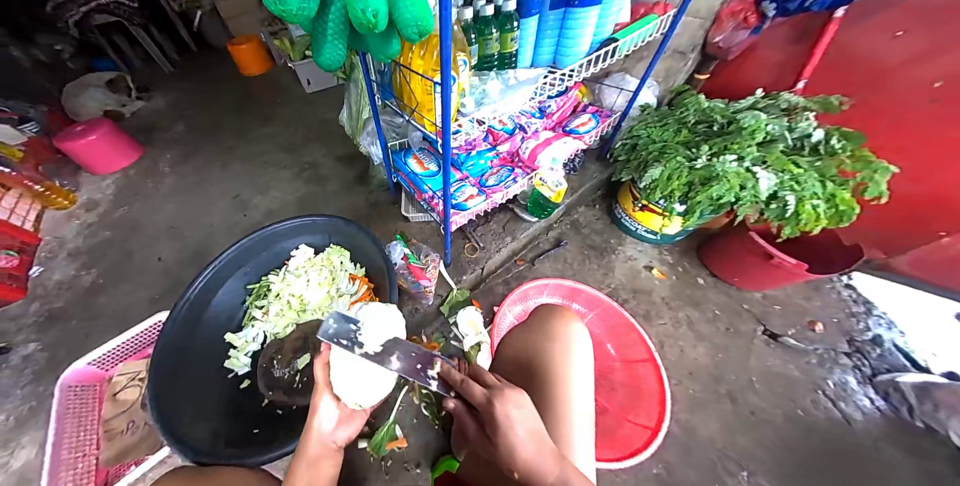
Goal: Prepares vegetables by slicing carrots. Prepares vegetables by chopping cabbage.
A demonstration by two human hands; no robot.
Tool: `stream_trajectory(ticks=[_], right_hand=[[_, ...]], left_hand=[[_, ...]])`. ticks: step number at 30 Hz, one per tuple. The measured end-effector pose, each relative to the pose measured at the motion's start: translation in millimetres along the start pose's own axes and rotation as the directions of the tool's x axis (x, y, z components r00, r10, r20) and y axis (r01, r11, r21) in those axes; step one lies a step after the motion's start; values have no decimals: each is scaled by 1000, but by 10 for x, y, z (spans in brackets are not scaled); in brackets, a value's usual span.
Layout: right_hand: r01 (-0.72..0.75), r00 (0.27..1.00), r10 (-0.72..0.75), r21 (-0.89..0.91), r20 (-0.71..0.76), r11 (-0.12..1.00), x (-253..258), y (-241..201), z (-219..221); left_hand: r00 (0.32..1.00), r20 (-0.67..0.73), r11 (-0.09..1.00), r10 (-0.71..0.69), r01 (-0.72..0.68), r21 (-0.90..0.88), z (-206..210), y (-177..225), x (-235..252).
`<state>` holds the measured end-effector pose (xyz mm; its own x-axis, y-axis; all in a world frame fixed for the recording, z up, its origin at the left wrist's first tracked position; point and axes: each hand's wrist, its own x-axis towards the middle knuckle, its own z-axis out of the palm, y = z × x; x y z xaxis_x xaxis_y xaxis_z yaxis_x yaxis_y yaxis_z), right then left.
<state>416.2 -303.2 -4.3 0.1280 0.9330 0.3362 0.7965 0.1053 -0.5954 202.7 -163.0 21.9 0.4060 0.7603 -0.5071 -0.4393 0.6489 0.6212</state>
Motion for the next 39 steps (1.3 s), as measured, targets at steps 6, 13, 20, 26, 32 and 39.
stream_trajectory(ticks=[6, 13, 20, 26, 32, 39], right_hand=[[-8, 1000, 8, 16, 2, 1000, 123, 6, 36], [58, 998, -59, -9, -33, 998, -14, 226, -40], [-488, 867, 389, 375, 310, 788, 111, 249, -35], [-779, 545, 564, 623, 620, 69, 77, 189, -42], [-266, 964, 259, 177, 61, 948, 51, 14, 170], [51, 993, -57, -62, -106, 997, -114, 18, 329]], left_hand=[[995, 60, 995, -85, 81, 65, 9, -124, 0], [975, 212, 998, -68, 66, 17, -186, 47, 44], [904, 404, 989, -142, 107, 106, -55, 18, -79], [996, 43, 993, -84, 87, -84, 151, 61, 113], [987, -158, 979, -33, 1, -202, 412, 83, 299], [982, -100, 892, 159, -187, -411, 498, 76, 274]])
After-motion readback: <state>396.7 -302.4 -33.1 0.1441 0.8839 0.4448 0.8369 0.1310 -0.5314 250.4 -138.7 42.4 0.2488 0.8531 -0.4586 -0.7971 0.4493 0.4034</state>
